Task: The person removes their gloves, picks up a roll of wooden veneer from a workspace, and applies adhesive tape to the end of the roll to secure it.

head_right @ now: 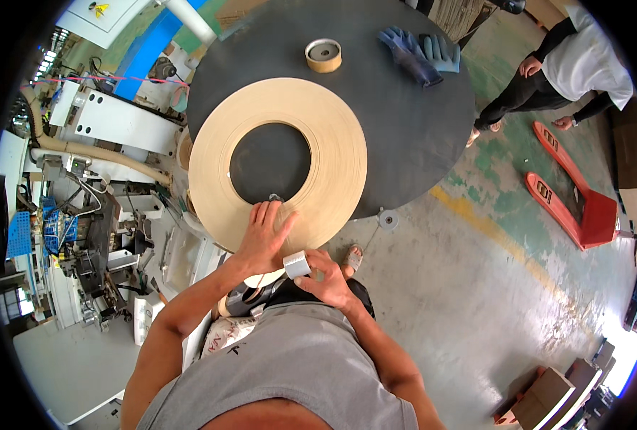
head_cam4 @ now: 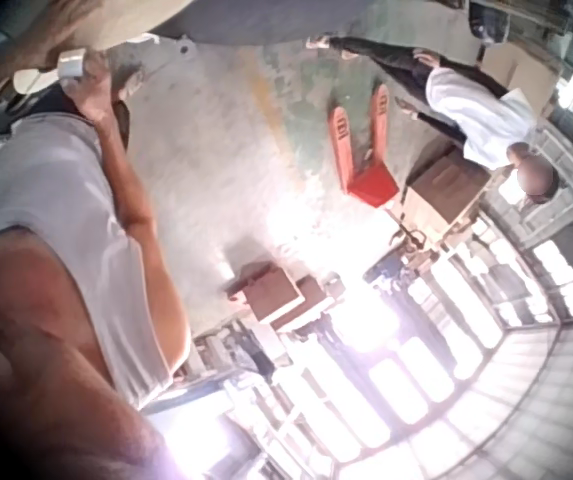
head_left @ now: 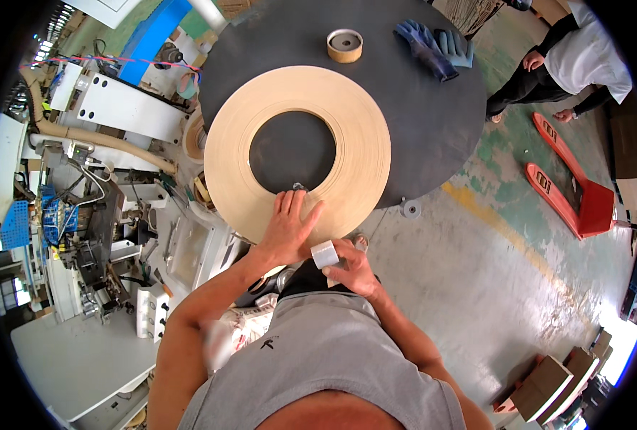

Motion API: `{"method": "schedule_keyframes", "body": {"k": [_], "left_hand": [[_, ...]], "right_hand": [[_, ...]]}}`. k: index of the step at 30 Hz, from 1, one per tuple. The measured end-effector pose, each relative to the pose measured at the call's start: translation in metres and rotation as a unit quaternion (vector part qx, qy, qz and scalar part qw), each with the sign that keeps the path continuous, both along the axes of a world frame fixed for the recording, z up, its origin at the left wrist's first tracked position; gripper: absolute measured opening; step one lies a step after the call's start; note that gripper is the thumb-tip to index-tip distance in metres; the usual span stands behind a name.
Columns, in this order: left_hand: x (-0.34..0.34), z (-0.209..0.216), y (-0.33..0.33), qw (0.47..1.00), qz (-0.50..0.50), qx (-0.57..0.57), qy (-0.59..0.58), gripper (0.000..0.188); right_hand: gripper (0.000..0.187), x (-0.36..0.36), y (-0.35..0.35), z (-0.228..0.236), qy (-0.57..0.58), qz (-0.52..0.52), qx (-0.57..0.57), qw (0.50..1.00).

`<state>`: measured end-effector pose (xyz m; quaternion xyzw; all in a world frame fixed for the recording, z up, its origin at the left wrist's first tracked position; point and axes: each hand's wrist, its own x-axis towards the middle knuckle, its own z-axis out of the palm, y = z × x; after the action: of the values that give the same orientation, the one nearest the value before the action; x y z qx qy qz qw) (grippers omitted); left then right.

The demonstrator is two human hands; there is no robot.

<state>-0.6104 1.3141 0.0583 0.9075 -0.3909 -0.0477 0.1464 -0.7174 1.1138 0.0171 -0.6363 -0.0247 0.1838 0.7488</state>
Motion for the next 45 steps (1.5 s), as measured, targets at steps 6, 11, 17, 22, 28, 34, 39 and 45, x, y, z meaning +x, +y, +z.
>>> {"method": "schedule_keyframes", "body": {"k": [6, 11, 17, 22, 28, 34, 39, 45], "left_hand": [[-0.025, 0.003, -0.003, 1.000, 0.002, -0.008, 0.026, 0.098], [-0.033, 0.001, -0.008, 0.999, 0.018, -0.006, 0.028, 0.100], [-0.031, 0.001, -0.006, 0.999, 0.021, -0.008, 0.039, 0.099], [-0.031, 0.001, -0.007, 0.999, 0.022, -0.017, 0.027, 0.099], [-0.033, -0.009, 0.000, 0.999, 0.017, -0.015, 0.028, 0.098], [-0.030, 0.001, 0.000, 1.000, 0.010, -0.014, 0.018, 0.098], [-0.034, 0.000, 0.003, 1.000, 0.003, -0.015, 0.003, 0.097], [-0.032, 0.000, 0.003, 1.000, -0.008, 0.009, 0.012, 0.098]], "right_hand": [[0.037, -0.028, -0.010, 0.006, 0.015, 0.028, 0.025, 0.999], [0.034, -0.060, -0.015, 0.000, 0.141, 0.033, 0.113, 0.983], [0.027, -0.088, -0.014, -0.009, 0.178, -0.013, 0.089, 0.980], [0.014, -0.091, -0.006, -0.021, 0.164, -0.043, -0.022, 0.985], [0.026, -0.092, 0.019, -0.037, 0.196, -0.102, -0.078, 0.972], [0.029, -0.112, 0.023, -0.020, 0.230, -0.116, -0.145, 0.955], [0.030, -0.086, 0.035, -0.041, 0.270, -0.155, -0.080, 0.947], [0.033, -0.046, 0.043, -0.090, 0.231, -0.134, -0.099, 0.959]]}}
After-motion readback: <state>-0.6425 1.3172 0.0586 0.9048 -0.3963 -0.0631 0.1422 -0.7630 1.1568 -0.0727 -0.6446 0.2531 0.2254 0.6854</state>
